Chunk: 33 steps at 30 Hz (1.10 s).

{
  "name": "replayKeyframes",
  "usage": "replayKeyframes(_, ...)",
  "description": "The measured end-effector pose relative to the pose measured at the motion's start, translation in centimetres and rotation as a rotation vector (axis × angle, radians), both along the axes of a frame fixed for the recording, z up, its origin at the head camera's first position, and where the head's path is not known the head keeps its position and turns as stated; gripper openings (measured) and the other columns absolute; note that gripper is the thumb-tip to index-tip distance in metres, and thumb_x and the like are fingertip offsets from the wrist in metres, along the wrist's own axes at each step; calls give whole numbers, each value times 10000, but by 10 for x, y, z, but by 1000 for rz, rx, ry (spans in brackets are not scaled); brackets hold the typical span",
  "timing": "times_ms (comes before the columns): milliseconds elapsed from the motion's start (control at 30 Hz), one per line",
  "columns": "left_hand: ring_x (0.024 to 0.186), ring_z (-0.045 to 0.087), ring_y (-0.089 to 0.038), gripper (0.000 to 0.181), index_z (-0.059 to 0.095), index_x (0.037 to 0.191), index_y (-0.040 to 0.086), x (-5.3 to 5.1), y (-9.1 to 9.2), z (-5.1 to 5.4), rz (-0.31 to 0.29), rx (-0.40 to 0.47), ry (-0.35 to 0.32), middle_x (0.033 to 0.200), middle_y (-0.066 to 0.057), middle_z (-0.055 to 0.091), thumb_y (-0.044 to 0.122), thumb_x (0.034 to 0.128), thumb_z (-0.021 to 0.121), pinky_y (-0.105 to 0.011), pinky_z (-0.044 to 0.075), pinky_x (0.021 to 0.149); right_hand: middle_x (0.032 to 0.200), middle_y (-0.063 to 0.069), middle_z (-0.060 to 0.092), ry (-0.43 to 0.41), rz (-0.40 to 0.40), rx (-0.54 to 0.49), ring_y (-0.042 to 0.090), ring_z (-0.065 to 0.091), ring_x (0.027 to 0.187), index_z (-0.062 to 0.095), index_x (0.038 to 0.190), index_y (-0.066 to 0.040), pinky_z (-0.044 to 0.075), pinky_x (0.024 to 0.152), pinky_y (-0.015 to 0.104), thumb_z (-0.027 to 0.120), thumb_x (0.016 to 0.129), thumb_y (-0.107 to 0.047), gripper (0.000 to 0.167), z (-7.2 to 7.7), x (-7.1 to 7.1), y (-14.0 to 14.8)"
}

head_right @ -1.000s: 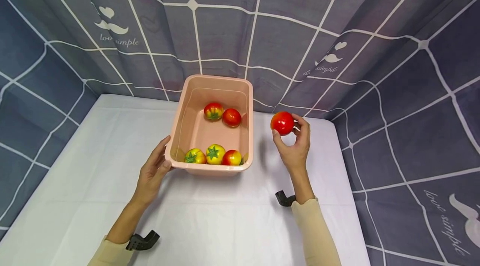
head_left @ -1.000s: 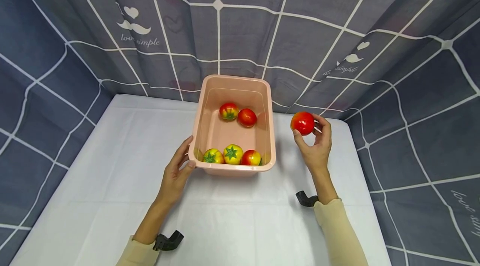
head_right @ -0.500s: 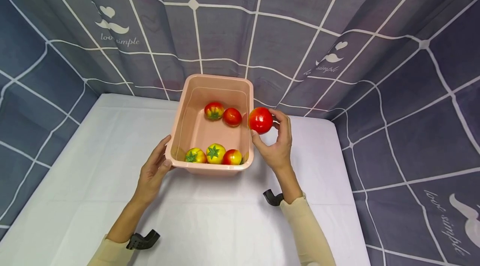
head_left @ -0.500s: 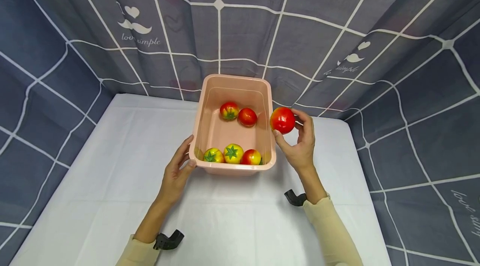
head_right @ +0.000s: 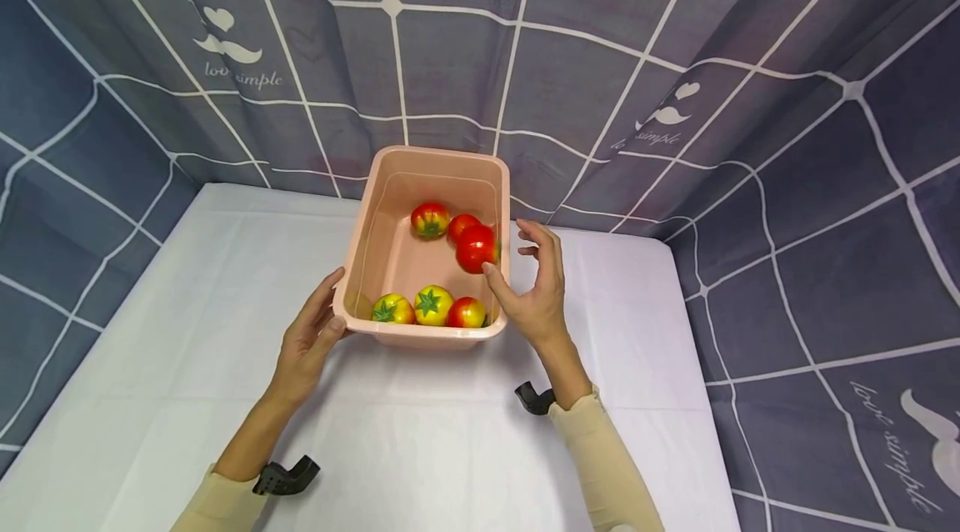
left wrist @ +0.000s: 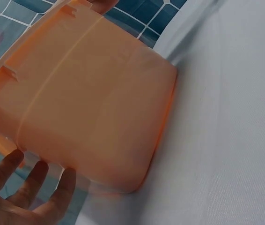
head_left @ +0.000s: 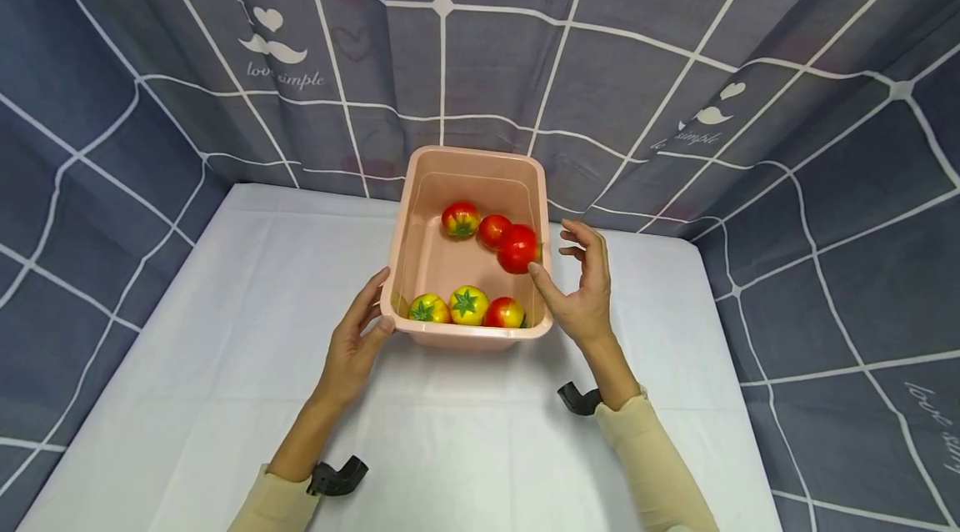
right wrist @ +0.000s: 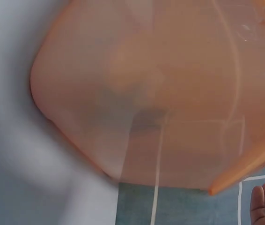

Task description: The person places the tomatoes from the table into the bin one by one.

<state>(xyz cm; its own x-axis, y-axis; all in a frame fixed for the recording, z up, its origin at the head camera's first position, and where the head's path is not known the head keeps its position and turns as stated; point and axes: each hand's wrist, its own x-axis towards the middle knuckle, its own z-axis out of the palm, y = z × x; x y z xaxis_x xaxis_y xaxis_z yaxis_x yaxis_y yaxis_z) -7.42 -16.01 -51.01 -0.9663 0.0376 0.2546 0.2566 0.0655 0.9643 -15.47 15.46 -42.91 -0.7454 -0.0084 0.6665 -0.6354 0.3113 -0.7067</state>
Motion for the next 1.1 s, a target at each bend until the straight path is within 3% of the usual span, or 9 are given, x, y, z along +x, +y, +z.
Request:
replayKeyframes(67,1433,517,-374,677,365,1697,211,0,1,0,8,1,3,1709,-78,412,-10,1086,555,-172,582,1038,1363,414,540,7,1,-8,178,579,1263,516,1402,198,524,959,589,813,805,47,684,0,1,2)
replayKeyframes(300,1428,523,-367,675,365,1697,214,-1,1,1,10,-7,1,1715,-80,404,-5,1088,554,-169,583,1033,1368,381,563,3,0,-35,148,591,1266,507,1379,227,512,959,558,785,827,89,634,1,4,12)
replayKeyframes(367,1426,523,-375,673,366,1696,221,-1,2,2,11,-6,-5,1715,-81,404,1,1089,556,-169,582,1034,1362,387,561,1,-2,-47,69,570,1272,502,1373,237,513,964,534,776,837,97,618,0,4,15)
replayKeyframes(533,1417,526,-400,674,373,1694,224,-2,2,1,21,-7,-14,1716,-58,407,0,1086,561,-166,586,1023,1364,381,564,-9,-20,-59,89,582,1263,512,1384,215,522,986,462,782,837,112,619,-17,-1,24)
replayKeyframes(733,1402,552,-259,675,374,1693,225,-2,2,2,25,-9,-16,1712,-56,412,-5,1085,555,-156,582,1022,1402,212,611,-50,-48,-38,106,595,1269,558,1432,73,533,1012,370,790,862,68,615,-37,-5,36)
replayKeyframes(900,1432,547,-309,669,330,1710,254,-2,1,0,0,-15,-25,1720,-104,397,37,1111,534,-151,568,1045,1412,185,623,-78,-36,-18,143,610,1274,585,1443,19,537,1029,347,794,898,19,584,-45,-2,44)
replayKeyframes(1033,1428,594,-316,621,222,1737,285,-3,-9,-5,-12,-93,-22,1663,-222,459,86,1168,373,-140,552,1063,1412,225,622,-122,-47,45,230,610,1280,599,1448,-8,529,1044,316,801,916,-15,570,-51,3,55)
replayKeyframes(1100,1439,600,-321,594,198,1738,308,-4,-19,-7,10,-196,-25,1651,-216,489,123,1185,314,-156,541,1092,1424,232,618,-154,-54,92,280,598,1295,596,1461,-23,516,1052,298,806,921,-34,579,-54,7,62)
